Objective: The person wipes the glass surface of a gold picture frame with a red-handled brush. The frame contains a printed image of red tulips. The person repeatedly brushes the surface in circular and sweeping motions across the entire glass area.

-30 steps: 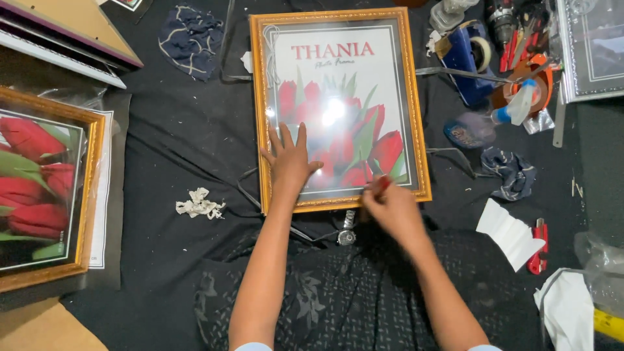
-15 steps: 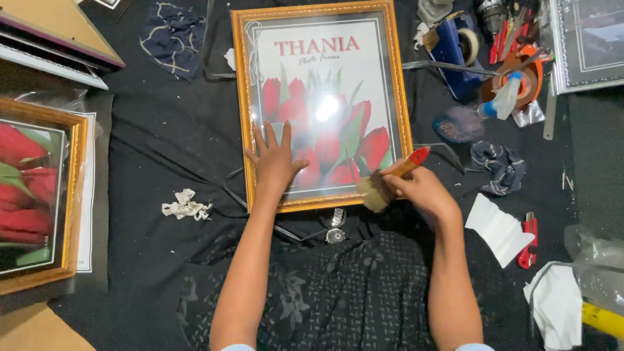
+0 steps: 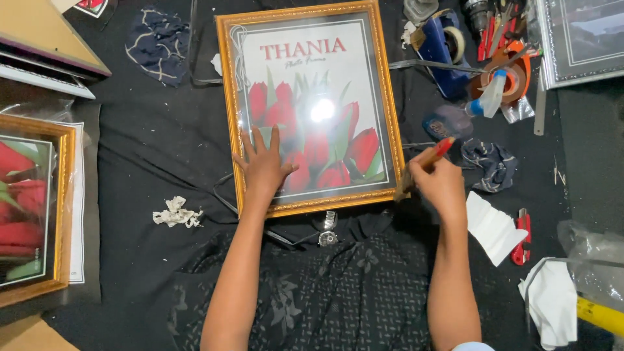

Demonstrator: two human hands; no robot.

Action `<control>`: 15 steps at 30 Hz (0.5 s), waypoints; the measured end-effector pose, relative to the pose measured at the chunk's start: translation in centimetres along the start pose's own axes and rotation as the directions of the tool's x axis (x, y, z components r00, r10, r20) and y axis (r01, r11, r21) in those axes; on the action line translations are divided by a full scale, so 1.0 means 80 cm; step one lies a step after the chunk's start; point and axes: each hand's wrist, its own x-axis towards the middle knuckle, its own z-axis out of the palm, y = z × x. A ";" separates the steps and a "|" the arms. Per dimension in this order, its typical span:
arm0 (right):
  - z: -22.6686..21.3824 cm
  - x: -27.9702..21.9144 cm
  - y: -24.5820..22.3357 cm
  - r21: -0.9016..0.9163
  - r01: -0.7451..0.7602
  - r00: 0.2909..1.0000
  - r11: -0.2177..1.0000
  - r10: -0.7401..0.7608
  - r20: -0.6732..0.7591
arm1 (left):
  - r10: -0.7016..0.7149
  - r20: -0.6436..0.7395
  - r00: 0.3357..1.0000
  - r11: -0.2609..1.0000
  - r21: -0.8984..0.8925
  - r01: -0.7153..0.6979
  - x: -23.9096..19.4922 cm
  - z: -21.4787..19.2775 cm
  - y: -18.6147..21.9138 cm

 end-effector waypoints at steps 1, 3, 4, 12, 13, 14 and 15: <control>0.003 -0.001 -0.009 0.039 0.017 1.000 0.999 -0.017 -0.016 | 0.003 -0.003 1.000 1.000 -0.001 -0.003 -0.001 -0.002 0.001; 0.011 0.002 -0.008 0.119 0.055 0.996 0.991 -0.045 -0.083 | 0.005 0.000 1.000 1.000 0.007 -0.005 -0.001 -0.002 0.000; 0.015 0.004 -0.007 0.194 0.095 0.986 0.976 -0.066 -0.151 | 0.007 0.005 1.000 1.000 0.013 -0.007 -0.001 -0.002 0.001; 0.069 0.035 -0.021 0.414 0.437 0.880 0.798 -0.286 -0.378 | 0.010 -0.007 1.000 1.000 0.004 -0.010 -0.003 -0.002 0.003; 0.075 0.040 -0.027 0.457 0.481 0.863 0.748 -0.314 -0.396 | 0.016 -0.012 1.000 1.000 -0.004 -0.016 -0.005 -0.006 0.005; 0.064 0.031 -0.031 0.458 0.481 0.862 0.747 -0.310 -0.400 | 0.021 -0.014 1.000 1.000 -0.001 -0.021 -0.005 -0.007 0.006; 0.054 0.023 -0.036 0.411 0.558 0.806 0.721 -0.354 -0.474 | 0.023 -0.011 1.000 1.000 -0.003 -0.023 -0.005 -0.007 0.006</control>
